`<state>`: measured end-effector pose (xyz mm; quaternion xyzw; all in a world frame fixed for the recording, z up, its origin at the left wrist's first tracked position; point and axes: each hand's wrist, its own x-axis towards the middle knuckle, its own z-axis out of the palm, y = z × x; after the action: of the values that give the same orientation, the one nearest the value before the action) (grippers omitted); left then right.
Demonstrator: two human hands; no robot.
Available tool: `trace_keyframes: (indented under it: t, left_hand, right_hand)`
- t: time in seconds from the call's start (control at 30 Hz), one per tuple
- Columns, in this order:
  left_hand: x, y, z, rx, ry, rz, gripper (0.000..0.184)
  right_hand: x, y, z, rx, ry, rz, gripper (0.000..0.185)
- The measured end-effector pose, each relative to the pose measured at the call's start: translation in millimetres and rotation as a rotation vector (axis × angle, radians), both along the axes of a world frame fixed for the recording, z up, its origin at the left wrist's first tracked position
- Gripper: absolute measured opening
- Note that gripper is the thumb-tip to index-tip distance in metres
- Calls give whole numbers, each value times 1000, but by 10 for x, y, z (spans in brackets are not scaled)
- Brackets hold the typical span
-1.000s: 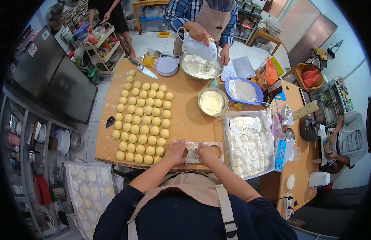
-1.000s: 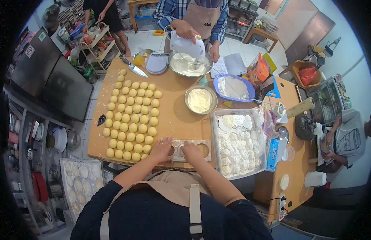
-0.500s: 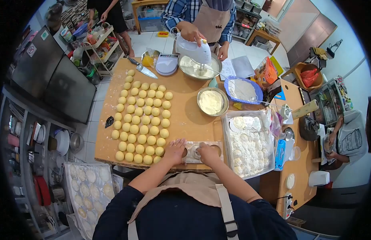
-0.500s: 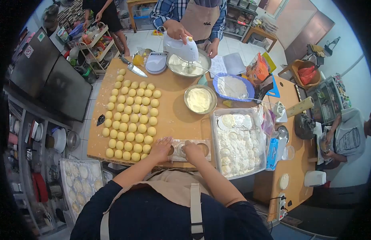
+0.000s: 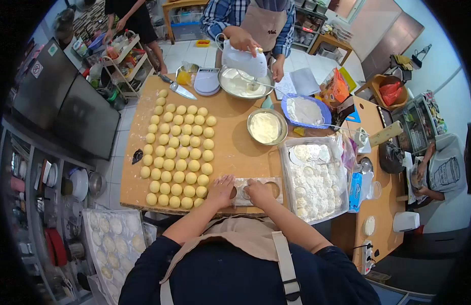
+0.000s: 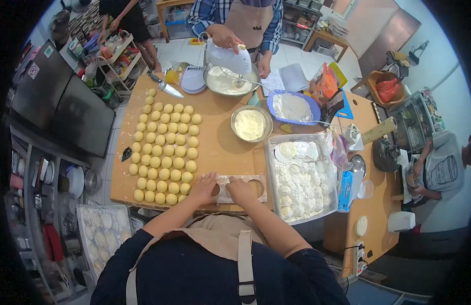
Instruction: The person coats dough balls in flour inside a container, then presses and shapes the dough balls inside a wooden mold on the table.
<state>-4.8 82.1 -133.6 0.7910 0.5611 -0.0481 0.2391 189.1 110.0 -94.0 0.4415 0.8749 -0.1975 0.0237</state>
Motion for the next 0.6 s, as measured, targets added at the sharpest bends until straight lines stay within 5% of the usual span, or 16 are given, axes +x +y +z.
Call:
trace_keyframes:
  t: [0.2, 0.6]
  left_hand:
    - [7, 5, 98, -29, -16, -1, 114]
    - [2, 9, -30, 29, 15, -2, 113]
  right_hand:
    - [248, 216, 180, -11, 206, -160, 23]
    - [108, 23, 64, -18, 3, -6, 20]
